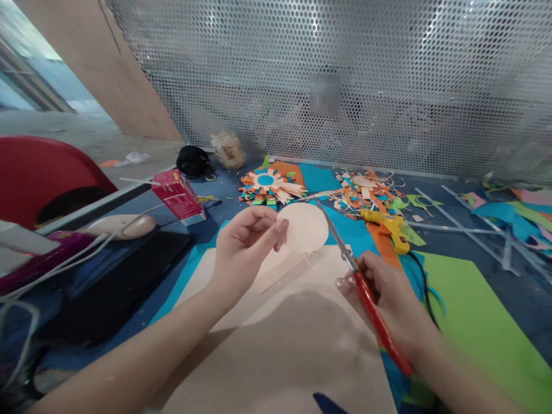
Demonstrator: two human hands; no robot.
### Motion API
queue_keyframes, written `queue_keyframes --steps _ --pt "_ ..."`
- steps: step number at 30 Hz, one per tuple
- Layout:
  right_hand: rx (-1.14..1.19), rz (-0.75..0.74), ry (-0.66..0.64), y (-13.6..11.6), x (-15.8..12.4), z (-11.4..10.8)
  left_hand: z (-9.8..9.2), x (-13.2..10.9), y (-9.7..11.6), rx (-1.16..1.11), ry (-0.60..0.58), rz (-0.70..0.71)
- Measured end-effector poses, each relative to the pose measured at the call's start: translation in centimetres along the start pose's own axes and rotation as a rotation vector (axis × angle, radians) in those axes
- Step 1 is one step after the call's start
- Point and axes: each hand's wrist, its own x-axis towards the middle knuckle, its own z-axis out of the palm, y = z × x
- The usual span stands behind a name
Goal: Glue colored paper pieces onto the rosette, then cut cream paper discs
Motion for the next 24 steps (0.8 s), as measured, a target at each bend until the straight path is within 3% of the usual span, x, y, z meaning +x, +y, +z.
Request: queue_keyframes --steps 5,24 --pt "-0.054 -0.034 -0.128 1.2 0.4 -0.4 0.0 0.2 -0.2 -0.029 0.004 0.023" --pt "-0.096 -0.069 -0.127 0.8 0.5 -0.4 -0.3 0.5 -0.7 0.001 0.068 0.084"
